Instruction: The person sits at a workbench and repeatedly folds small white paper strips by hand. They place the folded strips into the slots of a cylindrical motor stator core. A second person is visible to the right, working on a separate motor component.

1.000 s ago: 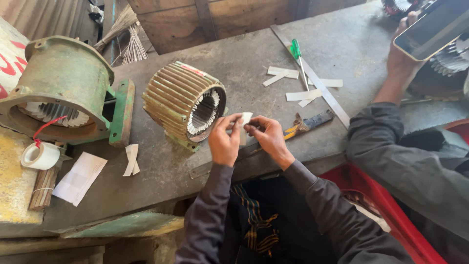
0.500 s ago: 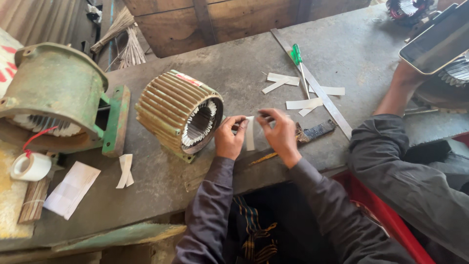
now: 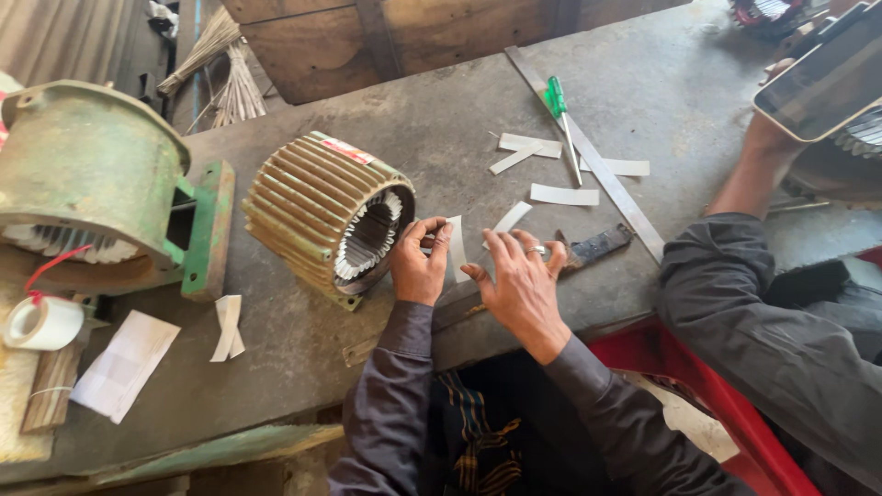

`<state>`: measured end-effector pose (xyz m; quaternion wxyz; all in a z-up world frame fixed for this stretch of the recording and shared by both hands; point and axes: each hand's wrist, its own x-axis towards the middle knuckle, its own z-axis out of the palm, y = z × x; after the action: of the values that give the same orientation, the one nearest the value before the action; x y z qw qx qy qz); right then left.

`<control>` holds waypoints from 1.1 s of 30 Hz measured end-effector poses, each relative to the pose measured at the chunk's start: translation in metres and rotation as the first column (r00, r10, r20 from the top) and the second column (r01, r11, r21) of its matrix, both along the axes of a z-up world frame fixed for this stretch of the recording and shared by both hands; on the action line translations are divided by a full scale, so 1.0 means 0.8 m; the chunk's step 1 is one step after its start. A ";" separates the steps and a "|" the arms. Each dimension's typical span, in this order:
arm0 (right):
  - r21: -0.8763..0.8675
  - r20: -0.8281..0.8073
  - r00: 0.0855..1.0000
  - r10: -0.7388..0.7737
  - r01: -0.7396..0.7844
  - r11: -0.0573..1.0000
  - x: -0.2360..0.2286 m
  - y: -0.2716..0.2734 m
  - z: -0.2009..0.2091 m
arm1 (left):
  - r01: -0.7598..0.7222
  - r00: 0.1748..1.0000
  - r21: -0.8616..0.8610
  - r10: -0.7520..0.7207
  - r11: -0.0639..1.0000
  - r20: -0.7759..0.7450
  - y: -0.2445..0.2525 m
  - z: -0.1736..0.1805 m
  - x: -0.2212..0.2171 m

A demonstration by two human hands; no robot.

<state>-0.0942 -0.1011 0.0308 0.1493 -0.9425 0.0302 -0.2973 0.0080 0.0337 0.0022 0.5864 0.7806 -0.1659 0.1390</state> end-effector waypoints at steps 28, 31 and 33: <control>0.895 0.410 0.559 0.721 -0.401 -0.197 0.072 -0.029 -0.009 | 0.476 0.736 -0.606 -0.666 0.637 -0.122 -0.002 -0.048 0.012; 0.885 0.423 0.548 0.722 -0.420 -0.200 0.073 -0.027 -0.009 | 0.476 0.778 -0.576 -0.623 0.665 -0.076 -0.005 -0.046 0.011; 0.870 0.434 0.525 0.733 -0.455 -0.189 0.071 -0.029 -0.009 | 0.449 0.787 -0.584 -0.609 0.676 -0.100 -0.004 -0.048 0.012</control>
<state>-0.0377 -0.1241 0.0238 0.8044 -0.5478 -0.2299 0.0106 0.0176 0.0307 -0.0360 0.8102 0.5154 -0.2553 -0.1132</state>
